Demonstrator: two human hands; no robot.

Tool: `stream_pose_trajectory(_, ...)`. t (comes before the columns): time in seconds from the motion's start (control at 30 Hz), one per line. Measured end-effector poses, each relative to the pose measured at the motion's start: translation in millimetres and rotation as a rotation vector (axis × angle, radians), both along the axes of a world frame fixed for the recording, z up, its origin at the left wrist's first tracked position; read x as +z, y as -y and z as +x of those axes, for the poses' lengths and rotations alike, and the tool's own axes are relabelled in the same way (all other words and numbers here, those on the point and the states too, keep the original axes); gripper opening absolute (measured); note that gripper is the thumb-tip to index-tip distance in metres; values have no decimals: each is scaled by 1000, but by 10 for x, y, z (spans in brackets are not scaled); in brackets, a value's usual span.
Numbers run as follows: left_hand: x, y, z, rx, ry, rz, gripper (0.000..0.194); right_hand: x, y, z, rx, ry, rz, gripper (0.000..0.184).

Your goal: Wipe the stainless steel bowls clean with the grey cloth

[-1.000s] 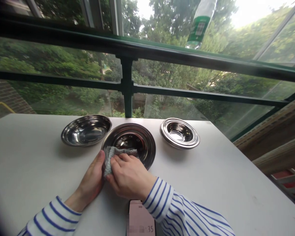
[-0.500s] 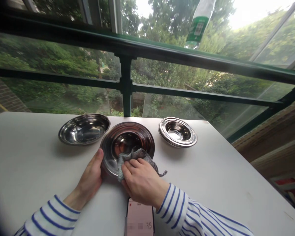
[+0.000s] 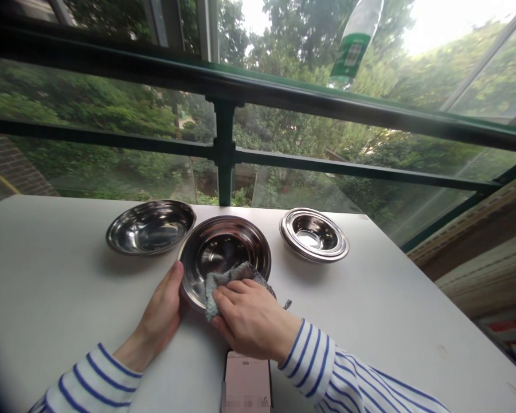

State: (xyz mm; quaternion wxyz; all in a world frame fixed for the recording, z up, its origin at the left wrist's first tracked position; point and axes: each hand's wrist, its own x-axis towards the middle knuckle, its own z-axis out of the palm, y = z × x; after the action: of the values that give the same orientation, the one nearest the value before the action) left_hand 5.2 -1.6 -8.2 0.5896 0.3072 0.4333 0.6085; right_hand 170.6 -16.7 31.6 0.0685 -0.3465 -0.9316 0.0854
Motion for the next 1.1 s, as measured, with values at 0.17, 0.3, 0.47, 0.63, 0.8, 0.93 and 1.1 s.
stream_pose_trajectory(0.17,-14,-5,-13,-24,26,-30,44,-53,-51,-134,4,-30,52,44)
stream_pose_trajectory(0.3,-18,-17,-16,-6,43,-14,41,-50,-189,-295,-20,-39,88,48)
stream_pose_trajectory(0.47,72,-9,17,-35,129,-60,40,-64,-494,-368,-102,-19,206,48)
stream_pose_trajectory(0.63,150,10,21,-49,141,-84,42,-84,-603,-339,-95,-22,238,40)
stream_pose_trajectory(0.8,112,15,13,-63,116,-72,45,35,-444,-217,163,3,117,25)
stream_pose_trajectory(0.93,59,-1,10,-68,34,-8,43,36,-454,-197,158,10,129,26)
stream_pose_trajectory(1.1,13,-28,-9,-37,-54,67,43,-96,-662,-319,-67,-36,235,37)
